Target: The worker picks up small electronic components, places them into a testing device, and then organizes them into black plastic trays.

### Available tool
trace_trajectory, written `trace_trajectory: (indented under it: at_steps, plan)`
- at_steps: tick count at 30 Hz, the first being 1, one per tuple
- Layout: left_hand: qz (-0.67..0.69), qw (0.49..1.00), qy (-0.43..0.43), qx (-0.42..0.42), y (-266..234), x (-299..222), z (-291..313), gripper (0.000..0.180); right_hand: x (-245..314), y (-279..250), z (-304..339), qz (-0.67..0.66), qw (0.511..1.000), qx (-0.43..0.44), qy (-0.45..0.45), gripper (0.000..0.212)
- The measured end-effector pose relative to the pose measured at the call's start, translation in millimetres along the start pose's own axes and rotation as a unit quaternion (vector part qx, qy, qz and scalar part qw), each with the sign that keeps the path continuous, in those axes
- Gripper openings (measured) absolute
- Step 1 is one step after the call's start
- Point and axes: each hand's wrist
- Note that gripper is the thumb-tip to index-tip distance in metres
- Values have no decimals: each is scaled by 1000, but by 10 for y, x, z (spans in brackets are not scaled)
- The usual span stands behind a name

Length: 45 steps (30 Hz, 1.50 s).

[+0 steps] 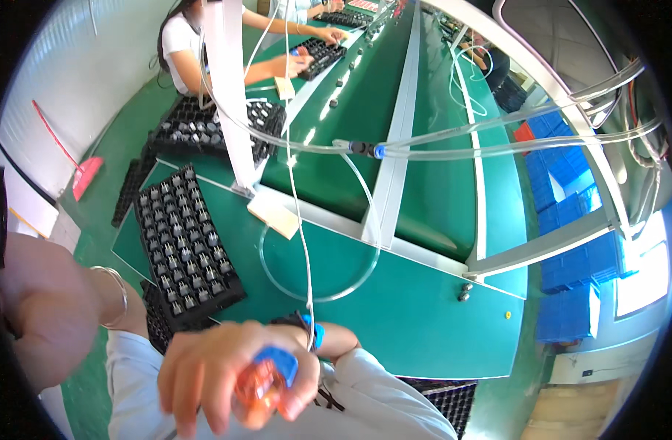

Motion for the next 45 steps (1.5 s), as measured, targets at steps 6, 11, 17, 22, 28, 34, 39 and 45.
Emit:
trace_trajectory:
  at_steps: [6,11,17,22,28,34,39,45]
  plan:
    - [-113,991,24,-60,-60,-287,-60,40,516,-246,402,128,881,-290,352,58]
    - [-256,966,9,-37,140,60,-292,48,533,-491,547,192,771,-527,303,51]
    - [-345,829,-431,-90,-500,9,702,40,498,-751,731,148,750,-552,333,35]
    - [-377,796,-467,-81,-618,-232,945,35,384,-795,878,161,746,-511,397,38]
    - [-373,835,-400,-65,-688,-307,976,25,237,-707,896,144,740,-508,416,38]
    - [-401,840,-365,-20,-672,-276,1000,29,182,-669,931,113,754,-483,431,41]
    - [-394,859,-325,-30,-704,-250,1099,28,163,-668,959,103,759,-469,439,43]
    - [-461,851,-251,-15,-693,-175,1218,28,137,-660,1003,118,746,-478,449,41]
Point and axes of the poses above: each hand's wrist, its own z-axis away from the middle knuckle, its own y-axis out of the palm, x = y × z, and after that the axes turned 8 degrees about y, right-handed
